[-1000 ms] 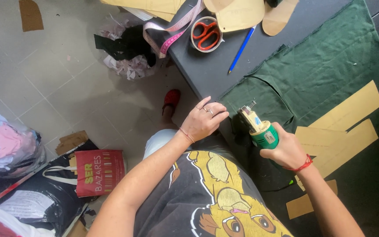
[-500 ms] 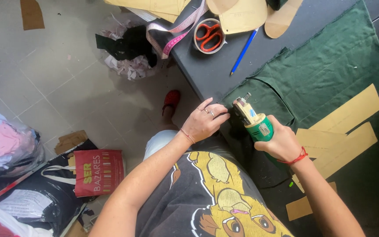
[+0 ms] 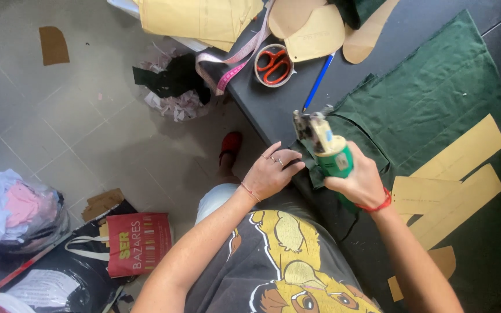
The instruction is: The person uses a rotary cutter to cut dark green fabric on a table, following the outlines of paper patterns. They handle various pattern pieces, including rectangular and curved shapes, and occasionally move the fabric or patterns to align them for cutting.
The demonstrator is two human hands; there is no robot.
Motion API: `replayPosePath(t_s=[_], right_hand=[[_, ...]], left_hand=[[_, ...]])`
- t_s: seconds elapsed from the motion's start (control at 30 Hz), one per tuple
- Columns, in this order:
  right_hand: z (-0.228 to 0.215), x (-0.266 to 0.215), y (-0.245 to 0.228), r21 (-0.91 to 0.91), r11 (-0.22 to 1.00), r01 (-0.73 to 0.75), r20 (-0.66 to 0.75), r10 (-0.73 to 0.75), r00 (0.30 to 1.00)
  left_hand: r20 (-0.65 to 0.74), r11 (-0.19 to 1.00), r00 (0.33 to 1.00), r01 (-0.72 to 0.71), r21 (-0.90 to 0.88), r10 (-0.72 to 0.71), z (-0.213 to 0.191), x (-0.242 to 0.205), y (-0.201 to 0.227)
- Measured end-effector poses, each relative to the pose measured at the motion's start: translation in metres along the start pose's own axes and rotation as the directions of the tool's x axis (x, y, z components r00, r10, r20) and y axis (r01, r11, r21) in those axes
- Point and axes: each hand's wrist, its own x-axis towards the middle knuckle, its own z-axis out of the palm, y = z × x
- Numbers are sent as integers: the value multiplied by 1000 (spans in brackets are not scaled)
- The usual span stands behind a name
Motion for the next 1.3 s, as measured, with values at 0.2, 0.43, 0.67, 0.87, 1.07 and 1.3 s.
replayPosePath(t_s=[0.2,0.43,0.67,0.87,1.07,1.3], right_hand=[[-15,-43,39,524,814,251,-284,-111,952],[-11,-76,25,560,819,124,-327,81,942],[4,-88,16,552,832,54,-415,218,883],[-4,-116,36,502,855,-128,-539,426,727],[6,-179,104,286,806,-518,-735,532,422],[39,-242,231,302,440,-846,-848,528,-29]], left_hand=[[154,994,985,69,87,-81,-20,14,-3],[62,991,998,-24,-135,33,-88,27,-30],[-11,810,826,556,186,-564,-123,-19,-133],[-81,826,835,550,121,-544,-88,29,-115],[244,969,955,206,-132,-170,-39,101,-21],[670,810,500,517,278,-549,36,109,8]])
